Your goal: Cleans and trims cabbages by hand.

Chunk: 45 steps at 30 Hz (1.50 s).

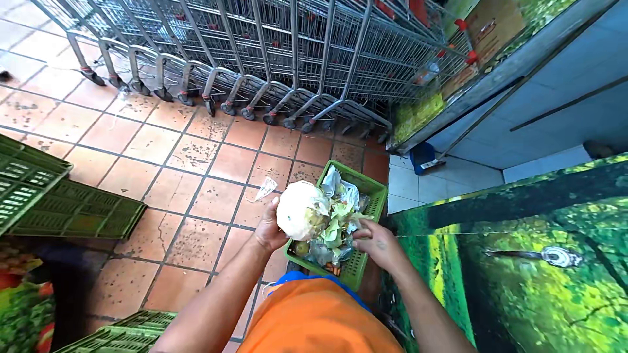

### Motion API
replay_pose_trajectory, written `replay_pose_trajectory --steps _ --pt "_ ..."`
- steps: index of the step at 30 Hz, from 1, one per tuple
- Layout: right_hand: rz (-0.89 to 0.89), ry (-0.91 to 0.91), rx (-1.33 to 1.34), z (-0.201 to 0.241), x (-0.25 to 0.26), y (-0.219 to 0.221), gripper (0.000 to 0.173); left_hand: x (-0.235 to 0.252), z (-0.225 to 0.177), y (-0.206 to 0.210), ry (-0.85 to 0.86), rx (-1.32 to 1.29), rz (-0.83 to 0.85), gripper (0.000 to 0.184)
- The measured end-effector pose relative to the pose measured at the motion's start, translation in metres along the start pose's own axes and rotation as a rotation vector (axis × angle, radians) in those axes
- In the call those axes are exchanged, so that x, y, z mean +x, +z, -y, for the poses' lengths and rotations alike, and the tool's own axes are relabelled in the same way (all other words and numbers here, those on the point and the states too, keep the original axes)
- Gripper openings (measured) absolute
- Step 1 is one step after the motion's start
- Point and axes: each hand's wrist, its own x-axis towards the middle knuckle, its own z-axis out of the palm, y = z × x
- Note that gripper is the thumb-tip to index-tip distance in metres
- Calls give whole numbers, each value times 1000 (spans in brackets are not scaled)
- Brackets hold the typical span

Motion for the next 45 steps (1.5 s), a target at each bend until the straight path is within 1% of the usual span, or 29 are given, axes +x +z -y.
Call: replay_pose_trajectory --steps 1,2,3,4,6,8,9,11,13,16,18,21,23,27,30,32,34,36,37,39,43,45 --pt "-1 13 -123 5 3 -1 69 -1 0 3 -4 12 -9 74" --pt "-37 -30 -188 13 2 -3 68 -2 1 7 -1 36 -32 76" --pt "-77 -137 -193 21 -2 -6 65 -3 1 9 2 58 -44 78" --pt "-101 -282 -173 30 -7 -9 62 -3 2 9 3 76 -42 81" --pt "-116 -577 -162 51 -14 -14 64 -5 3 8 -5 122 -35 82" --pt "-106 -764 -232 68 -14 -14 65 -6 3 11 -20 187 -49 82" --pt "-108 -818 -287 73 -12 -12 63 -5 2 13 -29 233 -56 84" --pt "-131 -893 -383 76 -5 -8 49 -4 2 14 -43 310 -61 88" --pt "-141 -929 -434 72 -2 -4 32 -3 3 15 -53 351 -91 89" --pt "-155 -959 -487 67 -3 0 20 1 5 7 -61 368 -87 90" --pt "-127 -946 -509 65 -2 0 15 4 5 5 -63 392 -78 91" --pt "-7 -903 -518 63 2 -4 11 3 5 5 -87 445 -75 94" --pt "12 -933 -530 60 3 -5 9 4 7 4 -103 445 -84 93" --pt "-44 -1080 -519 50 6 -4 10 7 17 -1 -104 382 -114 86" --pt "-29 -1083 -491 43 8 -5 10 5 21 7 -113 340 -144 78" --pt "-20 -1075 -483 37 4 -4 11 0 23 17 -122 311 -193 64" --pt "4 -1052 -476 28 -3 -1 14 1 27 17 -138 229 -252 55" --pt "16 -1025 -489 19 -12 6 19 7 30 14 -179 134 -343 60" --pt "13 -1013 -512 16 -16 10 23 10 30 13 -189 71 -355 65" --pt "-14 -1010 -560 13 -22 22 25 14 29 14 -164 -43 -328 73" --pt "-105 -1023 -584 9 -29 44 21 30 33 23 30 -198 -315 72" --pt "-201 -1011 -547 3 -28 48 21 42 37 28 128 -259 -326 70"
